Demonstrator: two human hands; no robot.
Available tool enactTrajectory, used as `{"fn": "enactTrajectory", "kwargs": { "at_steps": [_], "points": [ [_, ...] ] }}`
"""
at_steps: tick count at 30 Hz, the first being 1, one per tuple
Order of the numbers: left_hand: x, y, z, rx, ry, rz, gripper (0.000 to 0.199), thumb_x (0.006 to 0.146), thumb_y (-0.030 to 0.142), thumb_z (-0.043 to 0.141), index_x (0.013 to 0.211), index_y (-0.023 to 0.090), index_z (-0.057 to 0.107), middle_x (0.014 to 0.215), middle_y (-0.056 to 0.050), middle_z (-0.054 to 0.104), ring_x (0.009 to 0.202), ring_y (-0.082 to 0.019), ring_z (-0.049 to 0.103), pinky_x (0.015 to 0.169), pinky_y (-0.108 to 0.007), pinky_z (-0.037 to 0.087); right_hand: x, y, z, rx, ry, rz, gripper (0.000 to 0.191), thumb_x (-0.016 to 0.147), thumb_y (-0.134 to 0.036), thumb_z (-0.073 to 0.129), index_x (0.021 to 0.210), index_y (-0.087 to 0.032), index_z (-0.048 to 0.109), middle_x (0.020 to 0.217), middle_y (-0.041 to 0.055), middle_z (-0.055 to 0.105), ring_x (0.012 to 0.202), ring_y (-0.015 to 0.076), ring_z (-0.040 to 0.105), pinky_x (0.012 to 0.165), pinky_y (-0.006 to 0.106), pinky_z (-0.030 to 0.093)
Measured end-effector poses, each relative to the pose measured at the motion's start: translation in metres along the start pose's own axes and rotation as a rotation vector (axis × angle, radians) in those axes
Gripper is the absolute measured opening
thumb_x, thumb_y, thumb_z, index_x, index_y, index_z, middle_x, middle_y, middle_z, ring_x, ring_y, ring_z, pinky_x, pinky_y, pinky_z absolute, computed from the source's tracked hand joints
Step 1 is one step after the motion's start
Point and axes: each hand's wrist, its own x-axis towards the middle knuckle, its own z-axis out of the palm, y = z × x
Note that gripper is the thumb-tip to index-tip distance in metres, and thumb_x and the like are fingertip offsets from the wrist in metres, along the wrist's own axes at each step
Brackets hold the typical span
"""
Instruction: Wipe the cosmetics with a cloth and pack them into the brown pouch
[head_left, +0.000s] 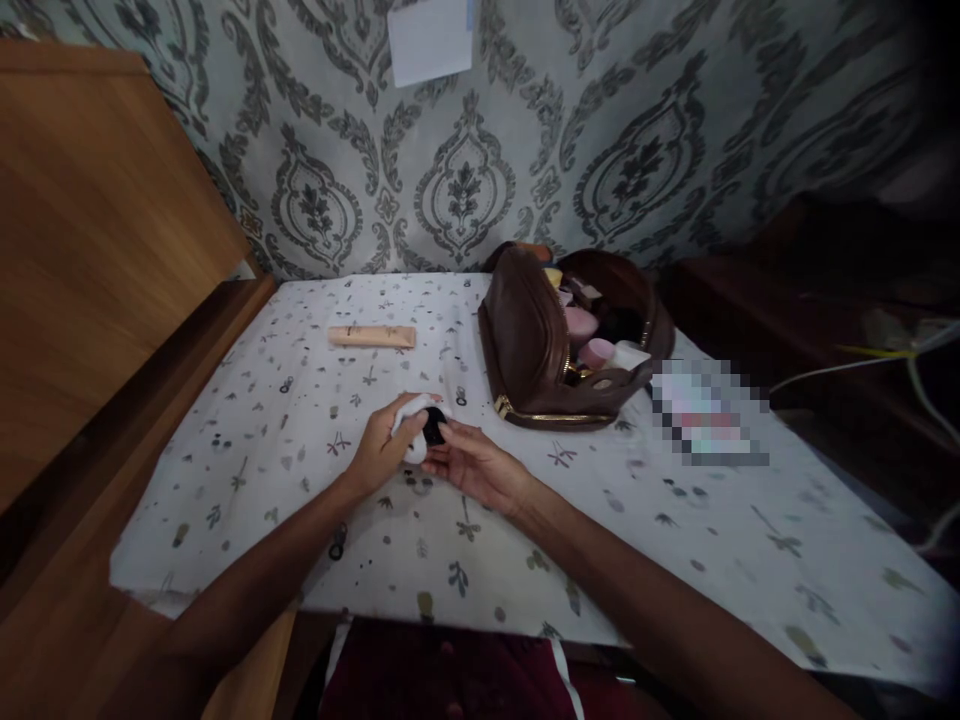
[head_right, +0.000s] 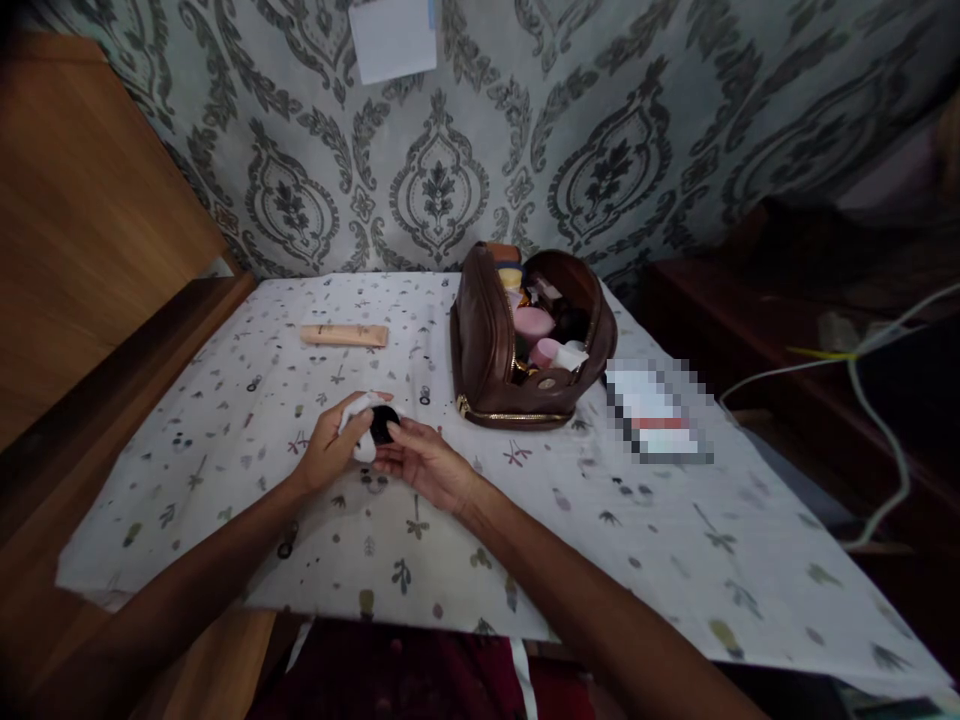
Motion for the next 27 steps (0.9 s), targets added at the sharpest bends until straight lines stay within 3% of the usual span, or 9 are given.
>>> {"fn": "enactTrajectory", "kwargs": {
  "at_steps": [4,7,10,13,17,22,27],
  "points": [
    [0.001,-0.003,-0.002,0.011,0.107,-0.030,0.044,0.096,0.052,0.047,0.108,0.016,0.070,0.090,-0.004,0.072,0.085,-0.018,0.063,0.082,-0.027,0.049,0.000,0.002,0.002,-0.064,-0.033,0.004,0.038,0.069,-0.043,0.087,0.091,-0.018,0.069,0.081,0.0029,0.076,0.078,0.0137,0.070,0.077,0.027,0.053],
    [0.001,-0.006,-0.002,0.003,0.036,-0.017,0.044,0.096,0.050,0.049,0.117,0.017,0.066,0.101,-0.006,0.072,0.094,-0.020,0.064,0.089,-0.028,0.048,0.000,0.003,0.003,-0.059,-0.025,-0.007,0.041,0.068,-0.046,0.087,0.091,-0.018,0.068,0.081,0.0026,0.076,0.079,0.0147,0.071,0.077,0.028,0.053],
    [0.001,-0.009,-0.001,0.016,-0.071,0.016,0.056,0.086,0.045,0.066,0.133,0.017,0.057,0.120,-0.008,0.068,0.106,-0.023,0.062,0.096,-0.031,0.046,0.000,0.002,0.003,-0.026,-0.005,-0.018,0.042,0.067,-0.046,0.088,0.094,-0.019,0.068,0.081,-0.0002,0.075,0.077,0.0140,0.069,0.076,0.029,0.054],
    [0.001,-0.011,0.000,0.035,-0.082,0.025,0.061,0.080,0.039,0.074,0.135,0.017,0.056,0.125,-0.009,0.066,0.112,-0.025,0.061,0.099,-0.032,0.045,0.000,0.001,0.004,-0.029,-0.001,-0.003,0.042,0.068,-0.046,0.087,0.095,-0.019,0.069,0.083,-0.0013,0.073,0.077,0.0131,0.067,0.074,0.029,0.054],
    [0.000,-0.009,0.000,-0.033,-0.106,-0.043,0.056,0.082,0.041,0.072,0.131,0.017,0.059,0.112,-0.007,0.070,0.101,-0.023,0.064,0.090,-0.029,0.048,0.000,0.000,0.004,-0.025,0.015,0.012,0.043,0.066,-0.049,0.087,0.090,-0.018,0.070,0.077,-0.0020,0.069,0.071,0.0112,0.063,0.064,0.024,0.050],
    [-0.001,-0.004,-0.001,-0.070,-0.106,-0.079,0.053,0.084,0.042,0.068,0.129,0.015,0.062,0.107,-0.006,0.071,0.095,-0.020,0.065,0.086,-0.027,0.049,-0.001,-0.004,0.003,-0.005,0.083,-0.001,0.039,0.062,-0.043,0.091,0.077,-0.015,0.068,0.066,-0.0021,0.064,0.058,0.0060,0.052,0.046,0.017,0.031],
    [0.000,-0.001,0.000,-0.031,-0.050,-0.072,0.045,0.086,0.041,0.065,0.122,0.014,0.068,0.104,-0.006,0.075,0.092,-0.020,0.067,0.085,-0.027,0.050,-0.001,-0.005,0.003,0.006,0.040,-0.008,0.037,0.061,-0.037,0.092,0.080,-0.016,0.068,0.068,-0.0012,0.068,0.060,0.0066,0.058,0.052,0.017,0.041]
  ]
}}
